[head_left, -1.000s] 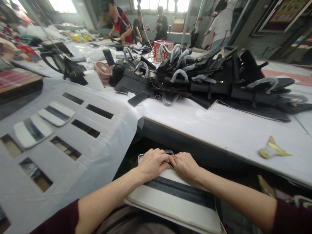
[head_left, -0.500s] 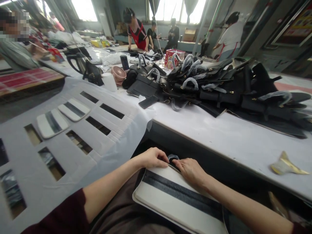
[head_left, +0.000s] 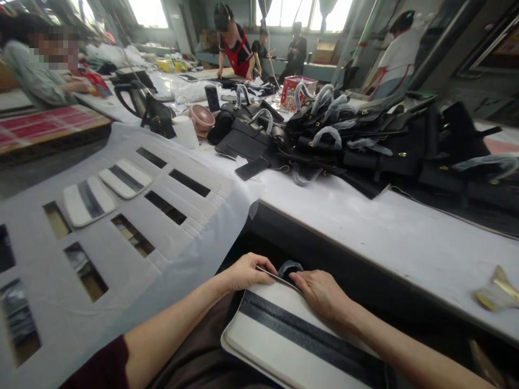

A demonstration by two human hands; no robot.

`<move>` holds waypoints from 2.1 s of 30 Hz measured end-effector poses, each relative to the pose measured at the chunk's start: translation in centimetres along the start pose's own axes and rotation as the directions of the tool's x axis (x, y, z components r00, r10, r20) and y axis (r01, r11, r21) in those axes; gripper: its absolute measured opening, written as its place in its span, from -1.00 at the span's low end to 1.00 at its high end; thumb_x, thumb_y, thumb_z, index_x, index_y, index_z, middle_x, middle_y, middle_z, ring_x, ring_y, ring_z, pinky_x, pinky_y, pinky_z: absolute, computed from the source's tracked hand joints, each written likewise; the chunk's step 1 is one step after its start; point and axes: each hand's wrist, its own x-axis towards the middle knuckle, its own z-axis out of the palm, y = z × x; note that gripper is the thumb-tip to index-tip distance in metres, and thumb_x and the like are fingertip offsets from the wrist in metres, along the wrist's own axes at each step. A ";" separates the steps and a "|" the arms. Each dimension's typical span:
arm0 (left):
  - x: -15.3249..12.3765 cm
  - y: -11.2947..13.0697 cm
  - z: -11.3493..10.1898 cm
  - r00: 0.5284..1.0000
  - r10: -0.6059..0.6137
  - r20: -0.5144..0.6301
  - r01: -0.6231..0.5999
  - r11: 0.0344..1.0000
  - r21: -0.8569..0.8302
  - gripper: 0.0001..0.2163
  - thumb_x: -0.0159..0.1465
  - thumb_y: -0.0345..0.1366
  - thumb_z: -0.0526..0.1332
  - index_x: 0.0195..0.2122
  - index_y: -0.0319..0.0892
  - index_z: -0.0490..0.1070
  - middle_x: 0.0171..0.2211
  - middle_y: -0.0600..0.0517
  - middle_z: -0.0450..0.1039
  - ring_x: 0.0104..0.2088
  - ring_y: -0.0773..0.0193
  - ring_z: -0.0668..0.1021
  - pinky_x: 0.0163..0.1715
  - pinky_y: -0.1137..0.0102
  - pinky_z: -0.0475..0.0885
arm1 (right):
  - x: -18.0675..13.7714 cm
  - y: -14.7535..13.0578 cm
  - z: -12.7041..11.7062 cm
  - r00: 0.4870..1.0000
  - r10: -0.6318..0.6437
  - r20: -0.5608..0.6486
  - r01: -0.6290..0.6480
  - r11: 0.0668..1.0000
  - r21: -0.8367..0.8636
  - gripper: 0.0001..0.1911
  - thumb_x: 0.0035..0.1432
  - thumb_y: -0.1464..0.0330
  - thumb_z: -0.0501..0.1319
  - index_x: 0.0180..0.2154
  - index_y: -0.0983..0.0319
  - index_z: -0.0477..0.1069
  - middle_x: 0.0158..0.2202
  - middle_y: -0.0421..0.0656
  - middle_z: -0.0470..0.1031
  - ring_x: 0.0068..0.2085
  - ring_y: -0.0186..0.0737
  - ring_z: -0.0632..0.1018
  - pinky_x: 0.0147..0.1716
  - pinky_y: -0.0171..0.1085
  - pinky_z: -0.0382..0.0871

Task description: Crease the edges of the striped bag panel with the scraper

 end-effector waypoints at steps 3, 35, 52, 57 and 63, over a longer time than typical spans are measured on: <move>-0.2 0.0 0.0 1.000 0.003 -0.014 -0.002 0.999 0.036 -0.69 0.03 -0.22 0.31 -0.22 -0.27 0.57 -0.32 -0.02 0.56 -0.33 0.23 0.52 -0.36 0.43 0.35 | 0.6 -0.5 -0.1 1.000 -0.015 0.026 0.014 0.999 0.034 -0.39 0.46 0.12 -0.27 -0.40 0.19 0.40 -0.40 -0.18 0.52 -0.40 -0.21 0.51 -0.38 -0.27 0.14; 0.7 4.5 3.9 0.974 0.226 -0.027 -0.133 0.661 0.739 -0.92 0.03 -0.32 0.23 -0.41 -0.03 0.45 -0.35 0.14 0.48 -0.27 0.19 0.47 -0.35 0.35 0.24 | -0.8 1.9 -0.6 0.979 -0.083 0.187 0.030 0.963 0.269 -0.50 0.44 0.17 -0.21 -0.24 0.19 0.45 -0.33 -0.15 0.52 -0.35 -0.18 0.52 -0.29 -0.26 0.31; -0.1 3.2 1.5 0.926 0.361 0.109 -0.352 0.723 0.594 -0.90 0.19 -0.20 0.34 -0.37 -0.09 0.54 -0.26 0.09 0.50 -0.20 0.23 0.48 -0.17 0.39 0.29 | 0.3 -0.9 -0.5 0.982 -0.084 0.168 0.066 0.992 0.111 -0.47 0.44 0.12 -0.22 0.01 0.12 0.45 -0.08 -0.09 0.57 -0.14 -0.01 0.59 -0.22 -0.19 0.36; -0.4 2.1 0.0 0.957 0.288 0.021 -0.271 0.870 0.412 -0.89 0.11 -0.29 0.34 -0.31 -0.13 0.57 -0.28 0.07 0.52 -0.24 0.25 0.51 -0.21 0.43 0.33 | 0.7 -1.2 -0.9 0.970 -0.043 0.241 0.001 0.985 0.174 -0.42 0.42 0.03 -0.27 0.29 0.02 0.19 0.12 -0.04 0.45 0.08 0.10 0.51 0.01 -0.04 0.36; -0.8 0.6 -1.3 0.988 0.154 -0.011 -0.152 0.985 0.077 -0.76 0.06 -0.24 0.35 -0.27 -0.25 0.56 -0.30 -0.01 0.55 -0.27 0.22 0.54 -0.27 0.43 0.37 | 1.4 -1.5 -0.8 0.968 -0.032 0.251 -0.021 0.978 0.206 -0.38 0.40 -0.03 -0.29 0.33 -0.01 0.11 0.15 -0.07 0.42 0.11 0.09 0.48 0.09 0.04 0.33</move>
